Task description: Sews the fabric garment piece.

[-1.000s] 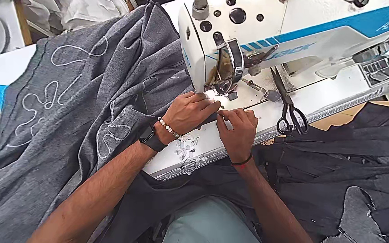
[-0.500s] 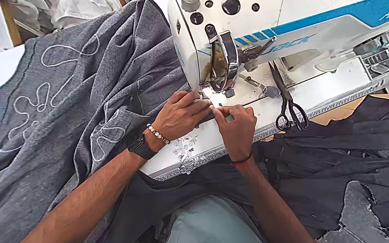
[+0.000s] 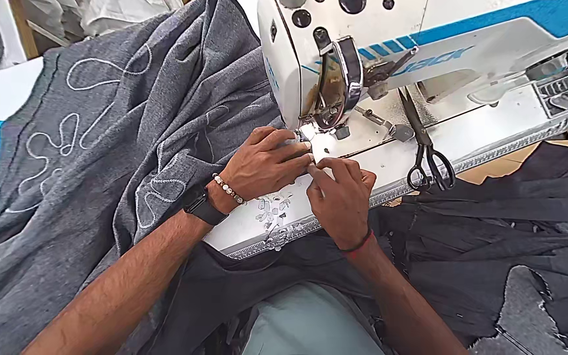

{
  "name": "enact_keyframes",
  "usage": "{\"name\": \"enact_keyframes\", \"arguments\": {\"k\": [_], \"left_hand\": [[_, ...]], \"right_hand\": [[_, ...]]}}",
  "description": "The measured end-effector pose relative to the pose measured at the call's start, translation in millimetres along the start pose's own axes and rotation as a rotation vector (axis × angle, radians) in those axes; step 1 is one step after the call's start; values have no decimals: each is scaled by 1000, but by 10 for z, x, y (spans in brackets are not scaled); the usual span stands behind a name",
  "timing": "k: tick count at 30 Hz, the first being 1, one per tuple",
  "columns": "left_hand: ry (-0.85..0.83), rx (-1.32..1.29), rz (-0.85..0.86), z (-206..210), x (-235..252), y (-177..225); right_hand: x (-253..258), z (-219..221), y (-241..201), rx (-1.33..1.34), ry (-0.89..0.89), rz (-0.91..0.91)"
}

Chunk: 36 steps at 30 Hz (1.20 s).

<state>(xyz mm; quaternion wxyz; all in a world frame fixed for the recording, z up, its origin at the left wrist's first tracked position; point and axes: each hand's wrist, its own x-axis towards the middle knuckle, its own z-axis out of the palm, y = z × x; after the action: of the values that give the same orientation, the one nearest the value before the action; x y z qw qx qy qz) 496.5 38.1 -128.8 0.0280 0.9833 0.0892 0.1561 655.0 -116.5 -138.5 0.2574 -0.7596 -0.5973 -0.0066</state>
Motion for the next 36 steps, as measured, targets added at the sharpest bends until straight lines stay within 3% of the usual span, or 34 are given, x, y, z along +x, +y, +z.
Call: {"name": "enact_keyframes", "arguments": {"k": [3,5,9,12,21,31,36], "left_hand": [[-6,48,8,-16,-21,10],[33,60,-29,3,3,66],[86,-190,-318,35,103,239],[107,-294,-404,50,70,282],[54,-64,-417,47,27,244],[17,18,-392,62,10,187],[8,23,-411,53,4,196]], "right_hand": [[-16,-98,128,192,63,79],[41,-88,208,198,36,36],[179,9,233,148,23,-81],[186,53,243,142,70,-121],[136,80,253,135,39,-159],[200,66,300,164,-56,-199],[352,-110,303,5,-146,-349]]}}
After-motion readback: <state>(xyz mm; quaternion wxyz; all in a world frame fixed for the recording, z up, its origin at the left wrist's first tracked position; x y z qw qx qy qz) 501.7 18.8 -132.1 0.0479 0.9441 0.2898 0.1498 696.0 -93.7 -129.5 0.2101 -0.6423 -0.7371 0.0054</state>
